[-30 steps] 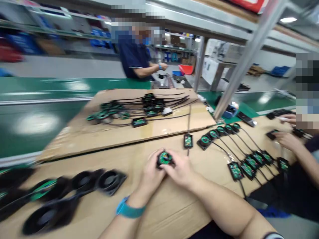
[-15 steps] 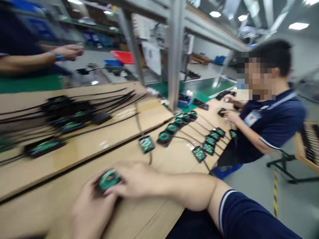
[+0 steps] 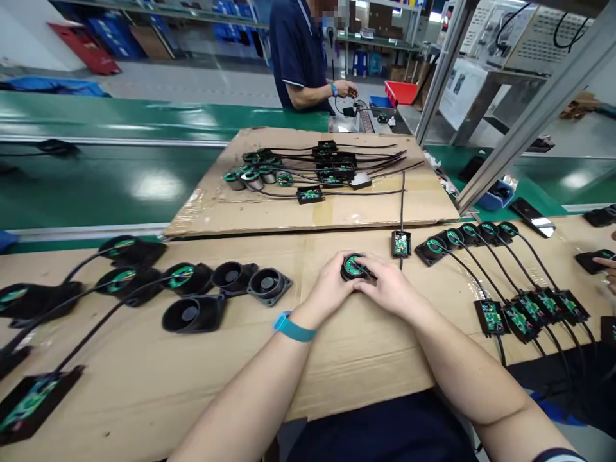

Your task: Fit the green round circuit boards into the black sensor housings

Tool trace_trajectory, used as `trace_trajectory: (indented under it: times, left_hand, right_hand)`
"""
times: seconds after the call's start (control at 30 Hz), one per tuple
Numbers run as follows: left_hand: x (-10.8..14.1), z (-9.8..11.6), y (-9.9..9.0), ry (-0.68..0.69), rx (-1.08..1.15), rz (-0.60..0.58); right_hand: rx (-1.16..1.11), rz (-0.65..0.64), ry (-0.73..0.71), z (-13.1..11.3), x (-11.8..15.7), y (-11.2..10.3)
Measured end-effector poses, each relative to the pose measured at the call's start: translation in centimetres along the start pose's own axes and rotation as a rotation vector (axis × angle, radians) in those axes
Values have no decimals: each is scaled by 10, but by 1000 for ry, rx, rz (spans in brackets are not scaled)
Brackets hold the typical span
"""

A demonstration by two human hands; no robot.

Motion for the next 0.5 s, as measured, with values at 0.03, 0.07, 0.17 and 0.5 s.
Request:
trace_trajectory:
  times: [0.03,0.07,0.17,0.5]
  left_hand:
    - [-1,2,0,14,6,-17]
    - [-2,4,0,27,10,-29]
    - [-4,9,-6,35,22,-57]
    - [-12,-41,-35,-270,534,118]
  right_hand:
    - [-9,-7,-18,-1,-1,0]
    - [-20,-14,-35,-1,-2,0]
    - [-34,-29,-48,-1,-6,0]
    - [146,147,-15,-7,-15,18]
Point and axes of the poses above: each hand's wrist, its own x-axis away from the middle knuckle, its own y-axis out of the palm, z = x × y, the point moved 8 cm from there along -x, towards the middle knuckle, and after that the axes turned 1 degree about -x, right-handed, at the moved point
